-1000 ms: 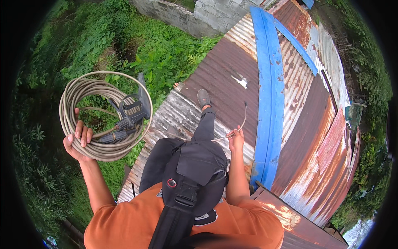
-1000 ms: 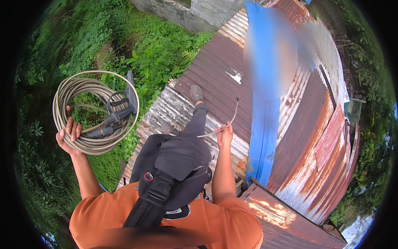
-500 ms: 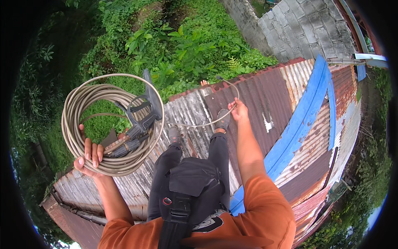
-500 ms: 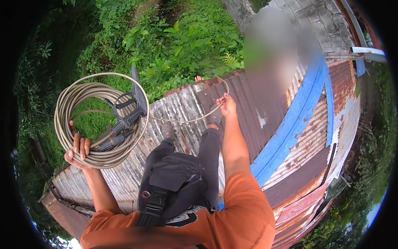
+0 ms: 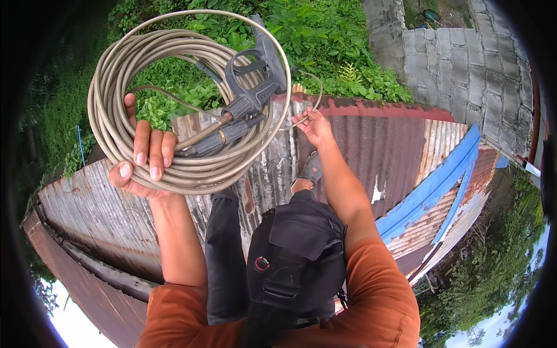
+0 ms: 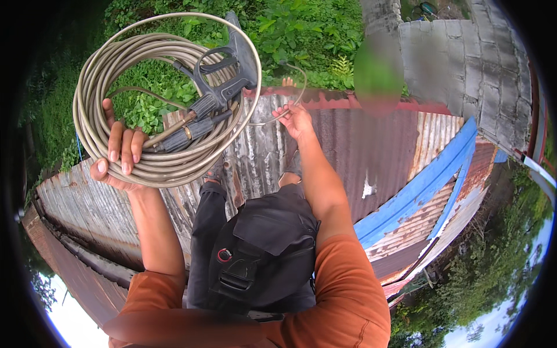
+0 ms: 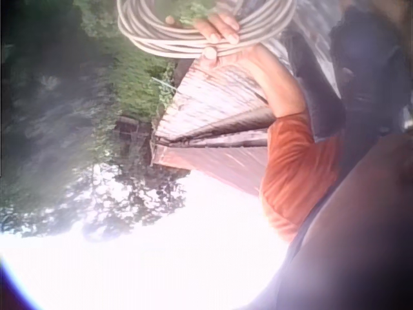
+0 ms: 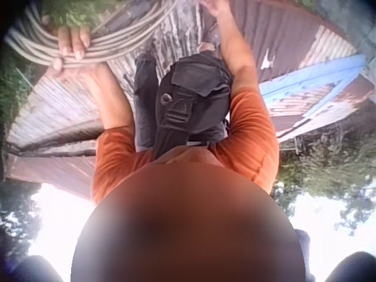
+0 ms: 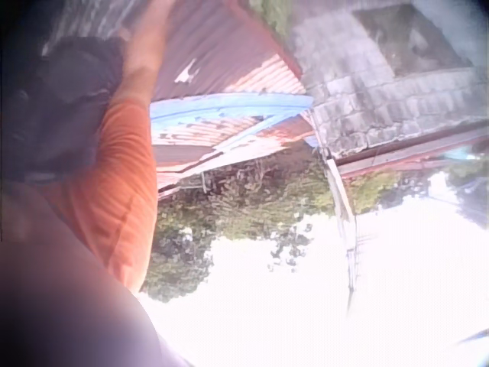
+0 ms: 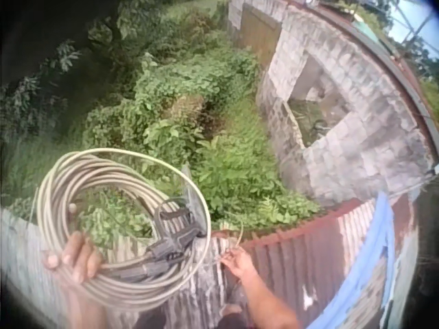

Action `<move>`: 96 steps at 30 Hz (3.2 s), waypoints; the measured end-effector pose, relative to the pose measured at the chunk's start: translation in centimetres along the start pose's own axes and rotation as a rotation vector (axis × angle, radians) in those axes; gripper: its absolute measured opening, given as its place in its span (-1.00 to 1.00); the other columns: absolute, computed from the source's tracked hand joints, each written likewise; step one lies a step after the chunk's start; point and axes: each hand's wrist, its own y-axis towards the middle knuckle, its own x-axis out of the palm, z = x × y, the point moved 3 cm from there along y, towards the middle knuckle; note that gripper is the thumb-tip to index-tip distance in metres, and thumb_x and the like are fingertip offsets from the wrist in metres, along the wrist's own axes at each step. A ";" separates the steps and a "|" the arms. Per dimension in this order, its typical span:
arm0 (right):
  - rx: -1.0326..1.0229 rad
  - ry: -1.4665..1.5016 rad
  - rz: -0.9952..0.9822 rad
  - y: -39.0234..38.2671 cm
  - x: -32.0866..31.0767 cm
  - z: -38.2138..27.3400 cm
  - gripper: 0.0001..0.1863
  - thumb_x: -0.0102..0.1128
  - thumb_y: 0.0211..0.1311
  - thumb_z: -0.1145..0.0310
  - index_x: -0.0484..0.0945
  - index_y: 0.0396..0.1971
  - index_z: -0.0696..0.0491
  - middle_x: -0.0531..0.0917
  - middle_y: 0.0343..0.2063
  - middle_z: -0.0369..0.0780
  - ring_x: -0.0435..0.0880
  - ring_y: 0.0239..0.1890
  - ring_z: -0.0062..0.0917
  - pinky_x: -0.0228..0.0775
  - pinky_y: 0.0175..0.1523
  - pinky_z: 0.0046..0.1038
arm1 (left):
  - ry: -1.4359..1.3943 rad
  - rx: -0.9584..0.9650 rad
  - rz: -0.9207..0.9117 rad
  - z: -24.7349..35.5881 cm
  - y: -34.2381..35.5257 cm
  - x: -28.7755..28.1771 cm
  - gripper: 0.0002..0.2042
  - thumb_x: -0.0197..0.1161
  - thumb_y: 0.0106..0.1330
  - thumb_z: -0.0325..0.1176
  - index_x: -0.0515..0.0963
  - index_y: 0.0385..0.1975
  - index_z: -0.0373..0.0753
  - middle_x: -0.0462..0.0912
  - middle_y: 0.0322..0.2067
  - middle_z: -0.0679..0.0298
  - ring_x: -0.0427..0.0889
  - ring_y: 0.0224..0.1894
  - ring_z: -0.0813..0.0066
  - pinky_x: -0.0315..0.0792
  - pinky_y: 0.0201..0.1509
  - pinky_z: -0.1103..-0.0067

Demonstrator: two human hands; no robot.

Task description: The person removes the front cover of an outdoor air conditioner unit, then uses a wrench and a screwdriver to adjust fittings on the refrigerant lines. After finishing the adjustments, the person picks up a coiled hose and walks across the corrugated metal roof.

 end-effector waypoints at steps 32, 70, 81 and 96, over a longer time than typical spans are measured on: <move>0.045 -0.542 0.370 1.6 -2.8 5.4 -0.54 0.07 0.72 0.12 0.51 0.26 0.23 0.68 -0.04 -0.06 0.74 -0.12 -0.27 0.75 0.10 -0.21 | 0.041 -0.164 0.235 -2.6 -6.5 -8.2 0.05 0.32 0.05 -0.37 0.02 0.66 -0.33 0.49 -0.54 0.29 0.55 -0.67 0.37 0.45 -0.42 0.44; -0.782 0.055 -0.350 -32.1 12.4 -19.5 -0.26 0.48 0.38 0.07 0.46 0.48 -0.05 0.57 0.37 -0.14 0.56 0.37 -0.11 0.22 0.59 0.23 | 0.580 -0.679 0.556 -25.8 8.5 -5.5 -0.56 0.21 0.61 -0.30 0.44 0.39 -0.33 0.69 0.28 0.05 0.62 0.38 0.17 0.45 0.51 0.28; -0.648 0.121 -0.125 -32.2 8.1 -17.7 -0.44 0.38 0.28 0.21 0.55 0.25 0.05 0.69 0.04 -0.13 0.72 -0.04 -0.29 0.53 0.34 -0.03 | 0.805 -0.590 -0.414 -25.4 -7.2 7.3 -0.43 0.30 0.13 -0.52 0.57 0.25 -0.25 0.61 0.21 0.13 0.54 0.39 0.17 0.37 0.53 0.31; -0.599 -0.047 -0.692 -36.6 17.4 -17.8 -0.48 0.41 0.25 0.22 0.33 0.04 0.06 0.59 -0.55 -0.28 0.67 -0.54 -0.40 0.60 -0.15 -0.18 | 1.075 -0.312 -0.819 -22.4 -5.6 14.2 -0.04 0.63 0.17 0.12 0.38 0.46 -0.34 0.60 0.32 -0.12 0.52 0.47 -0.03 0.06 0.73 -0.01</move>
